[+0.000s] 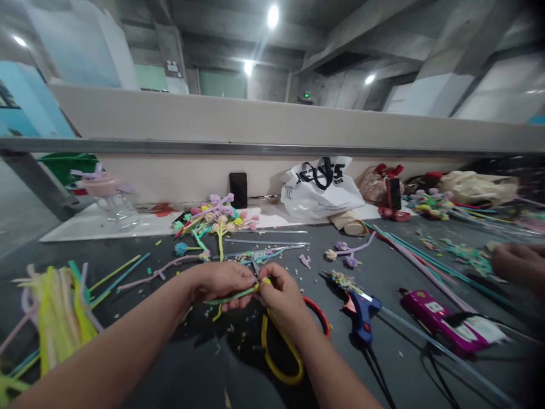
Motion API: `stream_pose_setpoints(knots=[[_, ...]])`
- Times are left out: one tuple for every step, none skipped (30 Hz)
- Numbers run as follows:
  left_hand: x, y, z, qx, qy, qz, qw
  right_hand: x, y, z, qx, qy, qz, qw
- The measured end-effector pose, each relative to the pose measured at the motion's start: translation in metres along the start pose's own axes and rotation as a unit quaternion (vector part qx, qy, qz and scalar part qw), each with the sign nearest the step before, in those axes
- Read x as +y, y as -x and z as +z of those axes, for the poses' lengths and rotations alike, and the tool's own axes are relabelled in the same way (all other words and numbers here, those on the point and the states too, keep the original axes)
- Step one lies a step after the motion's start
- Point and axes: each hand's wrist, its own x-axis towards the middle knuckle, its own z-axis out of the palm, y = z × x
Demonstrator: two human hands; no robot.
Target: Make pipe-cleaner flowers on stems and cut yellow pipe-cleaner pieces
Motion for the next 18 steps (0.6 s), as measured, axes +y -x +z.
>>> stream_pose_setpoints(knots=[[-0.001, 0.001, -0.001, -0.012, 0.032, 0.0, 0.999, -0.002, 0.002, 0.0, -0.008, 0.031, -0.039, 0.999], [-0.002, 0.003, 0.0, -0.019, 0.061, -0.001, 0.998, -0.004, 0.004, 0.0, -0.017, 0.066, -0.083, 0.994], [-0.003, 0.005, 0.001, -0.024, 0.086, -0.005, 0.996, -0.006, 0.006, 0.0, -0.028, 0.1, -0.125, 0.987], [-0.004, 0.008, 0.003, -0.026, 0.106, -0.013, 0.994, -0.008, 0.008, -0.001, -0.042, 0.13, -0.162, 0.977], [-0.005, 0.011, 0.006, -0.026, 0.123, -0.02, 0.992, -0.01, 0.01, -0.001, -0.055, 0.155, -0.194, 0.967], [-0.007, 0.014, 0.009, -0.028, 0.138, -0.029, 0.99, -0.012, 0.011, -0.001, -0.07, 0.176, -0.221, 0.957], [-0.009, 0.017, 0.012, -0.032, 0.149, -0.037, 0.988, -0.013, 0.012, 0.0, -0.083, 0.191, -0.241, 0.948], [-0.012, 0.019, 0.014, -0.038, 0.158, -0.044, 0.986, -0.014, 0.013, 0.0, -0.093, 0.202, -0.254, 0.941], [-0.015, 0.021, 0.015, -0.045, 0.167, -0.048, 0.984, -0.014, 0.014, 0.001, -0.102, 0.211, -0.26, 0.937], [-0.018, 0.023, 0.016, -0.049, 0.174, -0.046, 0.982, -0.014, 0.014, 0.002, -0.107, 0.219, -0.261, 0.934], [-0.022, 0.023, 0.017, -0.052, 0.181, -0.042, 0.981, -0.013, 0.014, 0.002, -0.11, 0.226, -0.259, 0.933], [-0.025, 0.024, 0.017, -0.053, 0.188, -0.035, 0.98, -0.012, 0.015, 0.003, -0.113, 0.234, -0.254, 0.932], [-0.029, 0.024, 0.017, -0.052, 0.195, -0.027, 0.979, -0.01, 0.015, 0.004, -0.117, 0.239, -0.248, 0.931], [-0.032, 0.024, 0.017, -0.049, 0.2, -0.022, 0.978, -0.009, 0.015, 0.004, -0.121, 0.243, -0.243, 0.931], [-0.034, 0.024, 0.017, -0.046, 0.203, -0.02, 0.978, -0.008, 0.015, 0.005, -0.125, 0.244, -0.239, 0.932], [-0.037, 0.024, 0.017, -0.042, 0.205, -0.022, 0.978, -0.007, 0.015, 0.005, -0.129, 0.244, -0.235, 0.932], [-0.039, 0.024, 0.018, -0.036, 0.208, -0.024, 0.977, -0.007, 0.016, 0.005, -0.134, 0.244, -0.231, 0.932], [-0.04, 0.025, 0.019, -0.029, 0.211, -0.025, 0.977, -0.006, 0.016, 0.005, -0.139, 0.244, -0.228, 0.932]])
